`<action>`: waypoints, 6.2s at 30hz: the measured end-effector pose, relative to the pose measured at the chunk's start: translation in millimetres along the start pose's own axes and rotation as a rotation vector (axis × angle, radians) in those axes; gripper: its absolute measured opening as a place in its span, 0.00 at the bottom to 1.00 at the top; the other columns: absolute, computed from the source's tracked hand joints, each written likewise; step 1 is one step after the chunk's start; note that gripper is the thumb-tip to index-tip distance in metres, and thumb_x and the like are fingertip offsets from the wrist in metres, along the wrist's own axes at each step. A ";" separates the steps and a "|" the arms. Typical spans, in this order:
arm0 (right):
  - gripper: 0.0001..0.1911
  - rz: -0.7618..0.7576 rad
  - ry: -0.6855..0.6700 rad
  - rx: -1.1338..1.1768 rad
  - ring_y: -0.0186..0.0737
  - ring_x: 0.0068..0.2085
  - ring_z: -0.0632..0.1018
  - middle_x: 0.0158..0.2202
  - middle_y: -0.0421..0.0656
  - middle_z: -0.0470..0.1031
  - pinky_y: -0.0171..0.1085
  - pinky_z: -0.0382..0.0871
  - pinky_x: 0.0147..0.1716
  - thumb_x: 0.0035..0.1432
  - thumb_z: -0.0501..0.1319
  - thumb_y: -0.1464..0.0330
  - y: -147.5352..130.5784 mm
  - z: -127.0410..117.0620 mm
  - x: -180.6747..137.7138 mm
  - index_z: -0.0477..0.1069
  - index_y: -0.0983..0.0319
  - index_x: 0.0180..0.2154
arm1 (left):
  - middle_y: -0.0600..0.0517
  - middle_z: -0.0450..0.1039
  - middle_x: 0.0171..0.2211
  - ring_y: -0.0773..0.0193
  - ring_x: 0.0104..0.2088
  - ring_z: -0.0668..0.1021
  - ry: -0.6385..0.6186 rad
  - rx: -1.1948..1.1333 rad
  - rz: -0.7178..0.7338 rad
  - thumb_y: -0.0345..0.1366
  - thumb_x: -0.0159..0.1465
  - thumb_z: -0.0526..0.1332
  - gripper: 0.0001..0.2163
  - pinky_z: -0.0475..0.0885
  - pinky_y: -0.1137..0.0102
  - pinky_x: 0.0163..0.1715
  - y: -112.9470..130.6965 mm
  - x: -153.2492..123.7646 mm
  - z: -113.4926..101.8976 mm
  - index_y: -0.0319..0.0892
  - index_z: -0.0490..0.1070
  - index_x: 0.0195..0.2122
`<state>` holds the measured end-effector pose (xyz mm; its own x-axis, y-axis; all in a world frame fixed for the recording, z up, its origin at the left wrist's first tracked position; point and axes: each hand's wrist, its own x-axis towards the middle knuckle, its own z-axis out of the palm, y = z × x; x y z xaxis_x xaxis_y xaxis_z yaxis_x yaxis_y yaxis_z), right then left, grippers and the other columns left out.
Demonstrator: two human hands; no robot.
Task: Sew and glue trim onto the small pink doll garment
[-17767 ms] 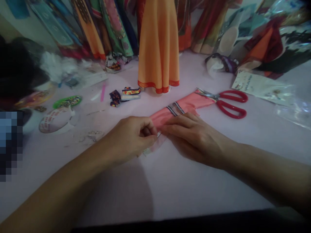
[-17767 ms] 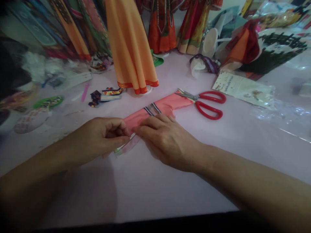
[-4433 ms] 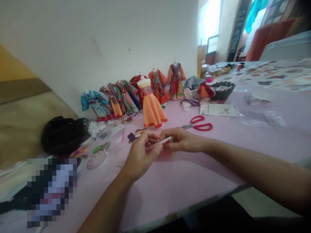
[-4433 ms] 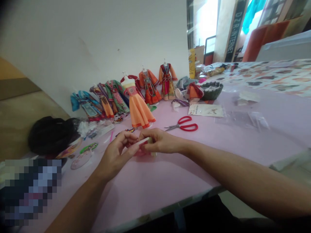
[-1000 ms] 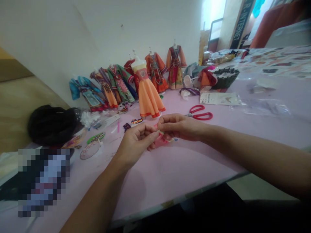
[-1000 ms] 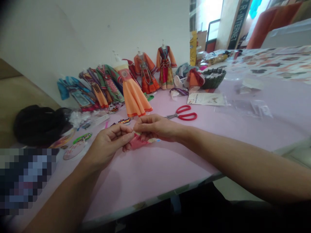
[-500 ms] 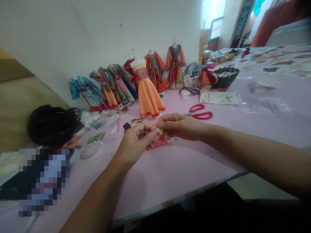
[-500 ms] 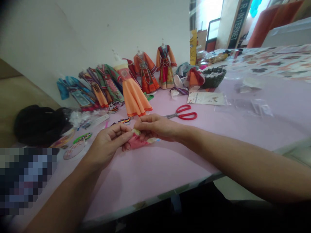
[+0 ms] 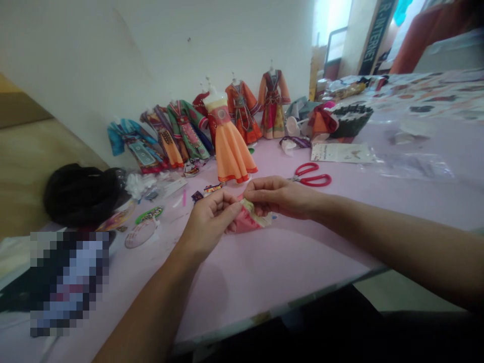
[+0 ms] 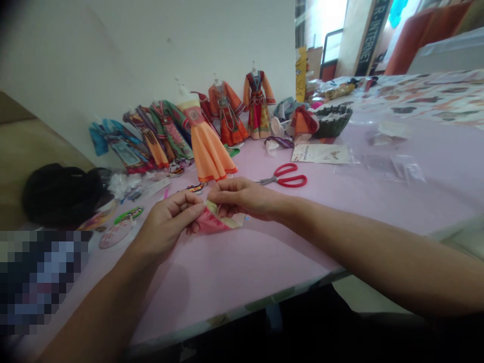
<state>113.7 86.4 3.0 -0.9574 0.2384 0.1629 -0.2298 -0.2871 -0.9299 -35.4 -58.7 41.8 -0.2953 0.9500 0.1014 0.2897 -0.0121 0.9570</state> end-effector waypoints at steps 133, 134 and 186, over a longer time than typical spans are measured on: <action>0.06 -0.006 0.029 -0.315 0.32 0.33 0.71 0.32 0.38 0.72 0.33 0.62 0.33 0.59 0.66 0.67 -0.9 4.1 -2.5 0.75 0.63 0.37 | 0.57 0.67 0.24 0.70 0.25 0.67 -0.077 0.222 -0.044 0.43 0.58 0.64 0.11 0.60 0.72 0.27 -0.5 2.3 -9.6 0.40 0.70 0.28; 0.07 -0.001 0.018 -0.331 0.33 0.33 0.71 0.32 0.38 0.72 0.33 0.62 0.33 0.60 0.67 0.66 -0.9 4.7 -3.0 0.75 0.63 0.37 | 0.57 0.67 0.25 0.70 0.26 0.68 -0.080 0.229 -0.043 0.43 0.58 0.64 0.11 0.61 0.72 0.27 -0.2 2.0 -8.8 0.40 0.70 0.29; 0.08 -0.060 0.027 -0.512 0.34 0.32 0.71 0.31 0.39 0.72 0.34 0.64 0.33 0.61 0.64 0.65 1.0 8.2 -2.7 0.70 0.62 0.33 | 0.55 0.69 0.26 0.68 0.27 0.69 -0.076 0.312 -0.017 0.44 0.58 0.63 0.11 0.62 0.71 0.27 1.8 1.8 -2.7 0.40 0.72 0.29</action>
<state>114.5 77.8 4.4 -0.9388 0.2660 0.2188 -0.1629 0.2170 -0.9625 -37.9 -57.8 44.4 -0.2370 0.9700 0.0544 0.5540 0.0889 0.8278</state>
